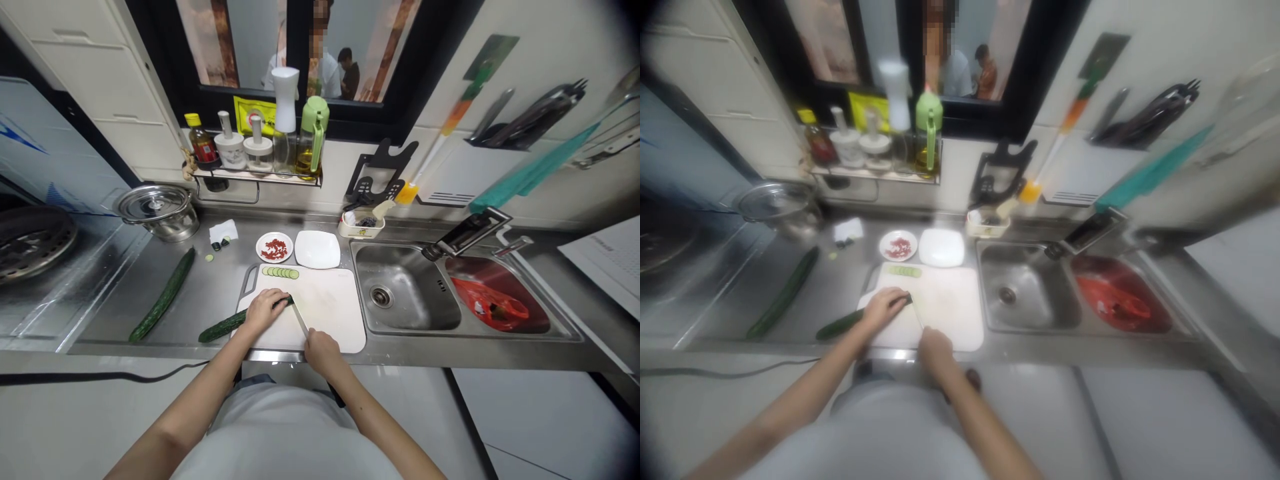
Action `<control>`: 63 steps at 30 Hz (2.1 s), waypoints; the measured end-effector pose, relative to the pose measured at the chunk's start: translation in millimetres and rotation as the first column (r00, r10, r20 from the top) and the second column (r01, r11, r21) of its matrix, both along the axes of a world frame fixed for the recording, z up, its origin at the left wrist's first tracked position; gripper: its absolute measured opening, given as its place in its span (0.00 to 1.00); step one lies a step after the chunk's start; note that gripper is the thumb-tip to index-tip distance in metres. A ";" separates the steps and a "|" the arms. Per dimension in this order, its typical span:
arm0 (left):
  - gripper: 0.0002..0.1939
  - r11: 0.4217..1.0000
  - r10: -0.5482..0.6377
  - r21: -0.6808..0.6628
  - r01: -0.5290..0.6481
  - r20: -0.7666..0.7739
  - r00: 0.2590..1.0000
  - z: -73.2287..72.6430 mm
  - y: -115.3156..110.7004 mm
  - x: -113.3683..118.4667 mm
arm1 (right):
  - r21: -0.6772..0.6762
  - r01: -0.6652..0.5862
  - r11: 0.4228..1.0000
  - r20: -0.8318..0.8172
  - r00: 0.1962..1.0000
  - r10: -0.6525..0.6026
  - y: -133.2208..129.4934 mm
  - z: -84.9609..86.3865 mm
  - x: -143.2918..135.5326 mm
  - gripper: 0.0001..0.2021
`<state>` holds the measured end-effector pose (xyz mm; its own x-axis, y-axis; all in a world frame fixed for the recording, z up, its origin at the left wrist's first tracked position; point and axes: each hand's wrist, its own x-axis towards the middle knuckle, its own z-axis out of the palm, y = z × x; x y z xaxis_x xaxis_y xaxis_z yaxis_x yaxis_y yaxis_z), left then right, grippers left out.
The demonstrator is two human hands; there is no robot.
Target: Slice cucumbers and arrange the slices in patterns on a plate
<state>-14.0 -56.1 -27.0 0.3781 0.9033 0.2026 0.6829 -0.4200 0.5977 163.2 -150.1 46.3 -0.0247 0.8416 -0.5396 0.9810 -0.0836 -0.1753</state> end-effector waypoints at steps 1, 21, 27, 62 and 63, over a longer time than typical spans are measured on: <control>0.12 1.000 -0.001 -0.003 0.001 0.000 1.000 0.1 0.2 0.1 | -0.005 0.001 1.000 0.002 1.000 -0.001 -0.1 0.4 0.3 0.14; 0.14 0.998 0.064 -0.024 -0.065 -0.060 0.996 6.4 -4.8 1.6 | 0.111 0.022 0.994 0.144 0.989 -0.038 -6.8 -1.4 39.5 0.15; 0.15 0.992 0.121 -0.050 -0.119 0.048 0.991 6.6 -2.3 2.5 | 0.161 0.037 0.986 0.177 0.982 -0.065 -4.9 1.6 44.0 0.17; 0.06 0.914 0.277 -0.359 -0.191 0.208 0.938 24.8 46.4 37.9 | 0.323 0.056 0.945 0.153 0.982 -0.111 -7.6 -13.5 68.9 0.21; 0.06 0.906 0.301 -0.360 -0.223 0.177 0.937 22.1 52.4 39.5 | 0.328 0.065 0.943 0.146 0.982 -0.118 -8.0 -14.9 70.3 0.21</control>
